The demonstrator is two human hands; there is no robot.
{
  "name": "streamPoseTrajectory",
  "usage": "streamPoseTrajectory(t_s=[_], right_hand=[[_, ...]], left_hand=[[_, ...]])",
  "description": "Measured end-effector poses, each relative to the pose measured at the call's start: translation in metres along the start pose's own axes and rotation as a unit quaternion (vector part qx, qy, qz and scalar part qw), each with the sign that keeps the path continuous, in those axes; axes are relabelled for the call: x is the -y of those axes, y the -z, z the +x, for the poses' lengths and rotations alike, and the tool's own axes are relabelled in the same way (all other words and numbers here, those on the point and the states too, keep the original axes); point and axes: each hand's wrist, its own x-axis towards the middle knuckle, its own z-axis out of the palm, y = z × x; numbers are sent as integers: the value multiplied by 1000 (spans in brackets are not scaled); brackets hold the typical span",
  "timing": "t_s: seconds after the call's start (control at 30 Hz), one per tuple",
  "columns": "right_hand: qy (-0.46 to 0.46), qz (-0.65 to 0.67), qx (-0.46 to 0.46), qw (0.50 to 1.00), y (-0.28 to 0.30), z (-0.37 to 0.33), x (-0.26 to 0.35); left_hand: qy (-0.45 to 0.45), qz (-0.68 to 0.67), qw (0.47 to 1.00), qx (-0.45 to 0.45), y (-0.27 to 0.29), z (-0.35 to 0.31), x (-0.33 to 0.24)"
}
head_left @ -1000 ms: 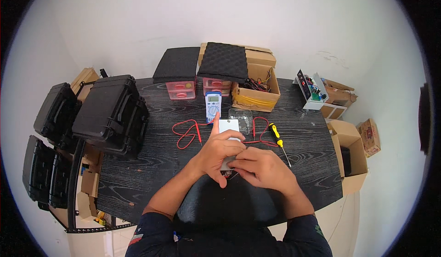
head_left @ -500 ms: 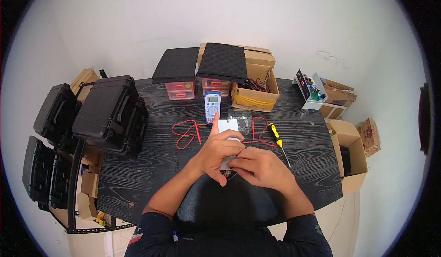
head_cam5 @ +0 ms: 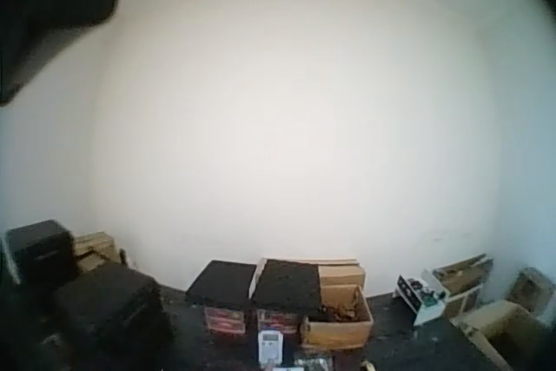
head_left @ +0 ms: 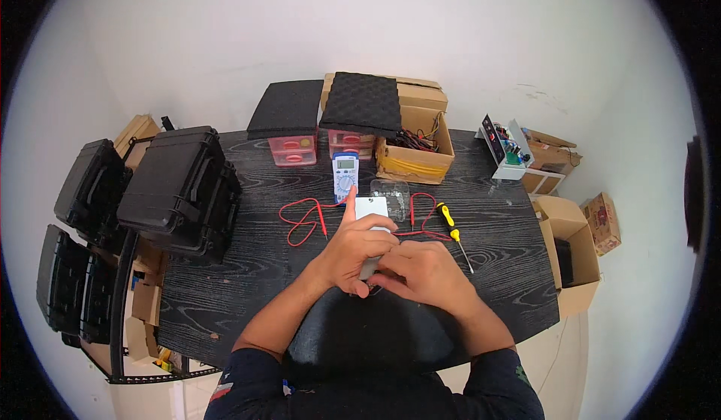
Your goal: The person places a white metal casing over an exposed circuit board on a workbench. They then use a yellow-handled screwdriver to tighten screws into the casing, securing it to the internal components. The person rotates the device to access different screw locations and continues fastening the enclosure.
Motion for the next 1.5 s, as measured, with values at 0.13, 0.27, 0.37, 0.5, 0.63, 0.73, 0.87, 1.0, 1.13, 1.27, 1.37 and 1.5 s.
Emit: streamPoseTrajectory(t_s=[0.13, 0.27, 0.37, 0.5, 0.63, 0.73, 0.87, 1.0, 1.13, 1.27, 1.37, 1.5], right_hand=[[17, 22, -7, 1000, 3, 4, 2], [28, 24, -13, 999, -3, 1, -5], [22, 0, -49, 999, -9, 3, -4], [-19, 104, -105, 989, -6, 8, -22], [-142, 105, -232, 956, -6, 44, -96], [-188, 21, -112, 975, -31, 61, -160], [-156, -73, 16, 985, -85, 63, -224], [-158, -135, 46, 977, -127, 68, -256], [-173, -162, 85, 968, -140, 76, -269], [-131, -187, 55, 972, -155, 70, -290], [-166, -171, 64, 969, -148, 79, -268], [-163, -133, 118, 971, -131, 84, -251]], left_hand=[[15, -9, 1000, -2, 1, 1, -4], [5, -4, 1000, 5, 1, -1, -2], [12, -7, 1000, 2, 1, -1, -2], [19, -13, 1000, 8, 1, -2, -2], [23, 6, 999, 45, 10, -2, -5], [38, 26, 997, 68, 13, 2, -8], [43, 25, 995, 89, 16, 5, -12], [38, 24, 993, 108, 20, 2, -9], [101, 43, 993, 52, 26, 9, -12], [111, -26, 993, -34, 24, 18, 38], [153, -178, 970, -58, 23, 12, 68], [246, -381, 891, -19, 21, 2, 84]])
